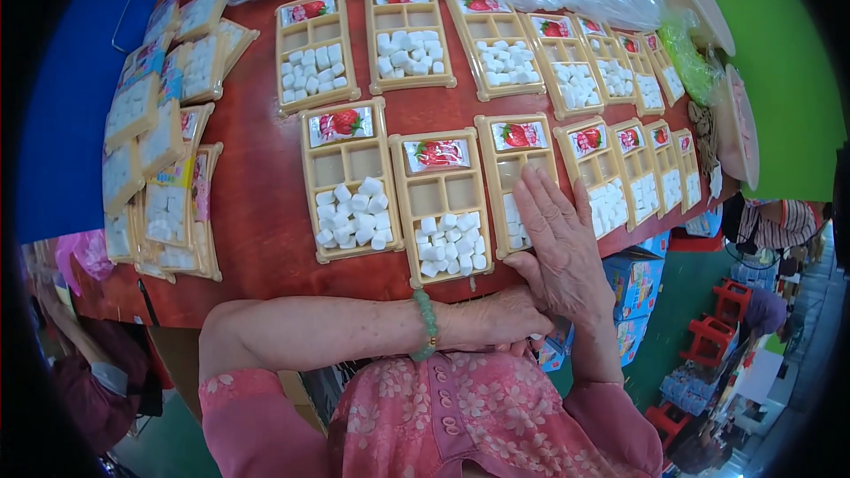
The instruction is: Sorting and placing small white items into partitioned plastic trays.
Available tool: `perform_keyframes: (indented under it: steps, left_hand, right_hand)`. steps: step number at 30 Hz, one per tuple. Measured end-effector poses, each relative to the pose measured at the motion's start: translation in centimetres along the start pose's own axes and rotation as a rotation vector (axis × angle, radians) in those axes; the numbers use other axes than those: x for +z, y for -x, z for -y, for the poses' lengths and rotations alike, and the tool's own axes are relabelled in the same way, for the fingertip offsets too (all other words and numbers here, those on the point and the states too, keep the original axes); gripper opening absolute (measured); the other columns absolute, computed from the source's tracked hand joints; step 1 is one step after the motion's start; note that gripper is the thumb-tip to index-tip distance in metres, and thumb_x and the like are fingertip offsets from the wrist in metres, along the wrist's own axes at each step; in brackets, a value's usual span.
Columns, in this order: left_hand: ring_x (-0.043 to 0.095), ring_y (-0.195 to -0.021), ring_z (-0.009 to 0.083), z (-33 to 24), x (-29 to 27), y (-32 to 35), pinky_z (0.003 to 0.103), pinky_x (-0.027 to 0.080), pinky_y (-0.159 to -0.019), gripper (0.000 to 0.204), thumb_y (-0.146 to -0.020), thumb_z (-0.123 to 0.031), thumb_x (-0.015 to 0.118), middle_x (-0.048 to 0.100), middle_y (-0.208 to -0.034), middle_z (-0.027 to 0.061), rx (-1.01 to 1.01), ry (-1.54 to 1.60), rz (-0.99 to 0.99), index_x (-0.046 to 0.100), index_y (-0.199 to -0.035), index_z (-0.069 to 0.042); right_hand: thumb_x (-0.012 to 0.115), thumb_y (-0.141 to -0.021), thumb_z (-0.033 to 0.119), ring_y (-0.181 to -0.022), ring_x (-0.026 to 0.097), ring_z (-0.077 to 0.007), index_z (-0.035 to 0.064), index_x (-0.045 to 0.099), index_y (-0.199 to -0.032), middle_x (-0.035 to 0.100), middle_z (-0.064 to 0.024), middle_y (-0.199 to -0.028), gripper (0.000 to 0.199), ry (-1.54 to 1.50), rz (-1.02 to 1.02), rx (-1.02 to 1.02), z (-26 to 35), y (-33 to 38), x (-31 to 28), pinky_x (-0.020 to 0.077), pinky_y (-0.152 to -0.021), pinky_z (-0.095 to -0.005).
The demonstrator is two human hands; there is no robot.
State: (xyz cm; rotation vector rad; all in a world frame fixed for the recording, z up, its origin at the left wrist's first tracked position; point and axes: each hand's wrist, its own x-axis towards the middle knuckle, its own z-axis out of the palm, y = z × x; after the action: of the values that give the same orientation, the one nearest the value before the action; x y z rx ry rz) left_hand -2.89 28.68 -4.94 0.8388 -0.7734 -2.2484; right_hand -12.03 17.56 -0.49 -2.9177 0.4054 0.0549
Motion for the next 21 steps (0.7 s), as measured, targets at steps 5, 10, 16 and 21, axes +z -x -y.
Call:
perform_keyframes:
  steps: [5,10,16,21]
  left_hand:
    - [0.052,-0.047,0.0086,-0.1,0.8,0.2,0.024,0.037,-0.039,0.022,-0.09,-0.022,0.06,0.063,-0.076,0.0077,0.02,0.084,-0.043,0.062,-0.089,-0.001]
    - [0.049,-0.043,0.007,-0.3,1.4,0.5,0.021,0.033,-0.037,0.026,-0.096,-0.027,0.058,0.062,-0.072,0.0064,0.005,0.149,-0.083,0.062,-0.089,-0.002]
    - [0.047,-0.054,0.0013,2.9,3.3,3.0,0.017,0.031,-0.043,0.03,-0.101,-0.033,0.057,0.06,-0.082,-0.001,0.128,0.255,-0.125,0.064,-0.101,-0.004]
    - [0.048,-0.057,0.0028,4.5,3.4,9.0,0.018,0.036,-0.049,0.025,-0.102,-0.025,0.055,0.059,-0.08,-0.0001,0.313,0.271,-0.274,0.064,-0.104,-0.001]
  right_hand:
    - [0.049,-0.094,0.052,-0.146,0.028,-0.0356,0.0042,0.028,-0.152,0.031,-0.0188,-0.157,0.079,0.051,-0.006,-0.002,-0.3,0.2,0.6,0.0115,-0.119,-0.0554]
    - [0.048,-0.096,0.05,-0.147,0.026,-0.0336,0.0058,0.026,-0.154,0.027,-0.0171,-0.159,0.076,0.093,-0.005,0.004,-0.5,0.2,0.8,0.0099,-0.12,-0.054]
    - [0.054,-0.093,0.047,-0.147,0.025,-0.0317,0.0059,0.027,-0.153,0.027,-0.0149,-0.159,0.077,0.086,-0.079,0.0,0.7,0.0,0.3,0.0093,-0.12,-0.055]
    - [0.059,-0.087,0.048,-0.147,0.026,-0.0278,0.0063,0.035,-0.15,0.03,-0.0106,-0.158,0.079,0.095,-0.031,-0.126,4.4,0.4,-0.5,0.0059,-0.119,-0.0592]
